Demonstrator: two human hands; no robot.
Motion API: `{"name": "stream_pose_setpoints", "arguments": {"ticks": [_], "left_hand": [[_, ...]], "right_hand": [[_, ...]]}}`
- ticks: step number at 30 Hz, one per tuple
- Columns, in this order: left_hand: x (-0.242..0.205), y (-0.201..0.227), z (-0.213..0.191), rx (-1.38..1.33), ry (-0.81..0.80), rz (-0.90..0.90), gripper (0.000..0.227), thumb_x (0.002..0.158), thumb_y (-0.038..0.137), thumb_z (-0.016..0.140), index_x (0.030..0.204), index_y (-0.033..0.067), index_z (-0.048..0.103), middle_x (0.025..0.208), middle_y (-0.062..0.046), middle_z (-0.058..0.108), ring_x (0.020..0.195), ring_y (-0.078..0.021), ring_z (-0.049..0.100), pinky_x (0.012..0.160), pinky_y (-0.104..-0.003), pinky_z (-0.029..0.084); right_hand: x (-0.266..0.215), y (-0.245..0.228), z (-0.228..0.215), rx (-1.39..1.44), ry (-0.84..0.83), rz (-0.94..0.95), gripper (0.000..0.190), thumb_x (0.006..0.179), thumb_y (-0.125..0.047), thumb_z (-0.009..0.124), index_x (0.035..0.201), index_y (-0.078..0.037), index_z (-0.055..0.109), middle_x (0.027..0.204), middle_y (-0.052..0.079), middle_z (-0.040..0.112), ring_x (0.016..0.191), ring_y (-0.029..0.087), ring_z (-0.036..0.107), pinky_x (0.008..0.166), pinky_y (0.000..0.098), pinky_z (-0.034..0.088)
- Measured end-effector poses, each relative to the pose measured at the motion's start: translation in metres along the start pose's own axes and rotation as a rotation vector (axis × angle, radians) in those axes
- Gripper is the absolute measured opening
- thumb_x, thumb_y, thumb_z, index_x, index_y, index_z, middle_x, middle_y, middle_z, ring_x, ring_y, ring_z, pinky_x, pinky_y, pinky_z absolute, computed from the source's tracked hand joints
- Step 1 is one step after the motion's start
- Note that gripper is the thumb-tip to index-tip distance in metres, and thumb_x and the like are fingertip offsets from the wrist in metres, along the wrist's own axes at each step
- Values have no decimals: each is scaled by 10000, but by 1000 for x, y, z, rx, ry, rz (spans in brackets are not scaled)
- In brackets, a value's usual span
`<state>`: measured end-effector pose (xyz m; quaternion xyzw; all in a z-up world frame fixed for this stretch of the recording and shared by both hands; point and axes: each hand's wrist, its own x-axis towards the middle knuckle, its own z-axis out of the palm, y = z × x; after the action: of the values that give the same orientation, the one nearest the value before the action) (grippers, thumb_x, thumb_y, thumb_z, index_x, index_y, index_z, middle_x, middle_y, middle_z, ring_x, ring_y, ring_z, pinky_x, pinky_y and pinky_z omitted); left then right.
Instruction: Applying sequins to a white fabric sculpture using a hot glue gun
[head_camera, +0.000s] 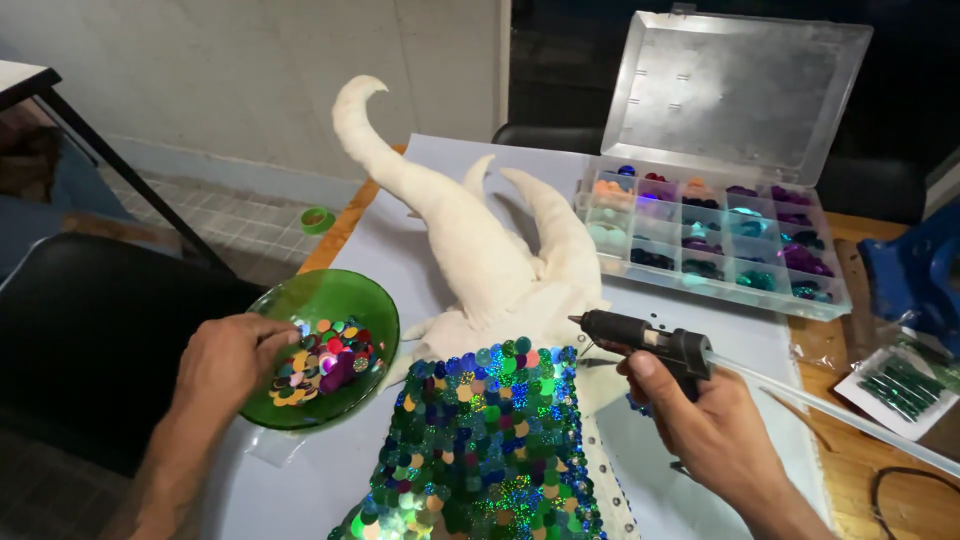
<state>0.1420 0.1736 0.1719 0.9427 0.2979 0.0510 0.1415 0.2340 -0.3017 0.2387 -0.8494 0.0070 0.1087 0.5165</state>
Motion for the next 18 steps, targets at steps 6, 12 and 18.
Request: {"name": "stream_pose_setpoints", "arguments": {"ticks": [6, 12, 18], "left_hand": [[-59, 97, -47, -490, 60, 47, 240, 811, 250, 823, 1033, 165, 854, 1060, -26, 838, 950, -91, 776, 934, -233, 572], [-76, 143, -41, -1196, -238, -85, 169, 823, -4, 831, 984, -56, 817, 612, -171, 714, 434, -121, 507, 378, -200, 323], [-87, 176, -39, -1262, -261, -70, 216, 866, 16, 734, 1054, -85, 767, 921, -280, 832, 567, -183, 653, 383, -208, 357]], "right_hand": [[4, 0, 0, 15, -33, -31, 487, 965, -411, 606, 925, 0, 863, 526, 105, 581, 427, 180, 433, 491, 316, 416], [2, -2, 1, -7, -24, 19, 465, 980, -394, 631, 893, -2, 865, 549, 122, 614, 431, 192, 418, 441, 324, 327], [0, -3, -5, 11, -39, -11, 525, 975, -432, 610, 843, 23, 835, 454, 108, 504, 415, 189, 424, 459, 312, 333]]}}
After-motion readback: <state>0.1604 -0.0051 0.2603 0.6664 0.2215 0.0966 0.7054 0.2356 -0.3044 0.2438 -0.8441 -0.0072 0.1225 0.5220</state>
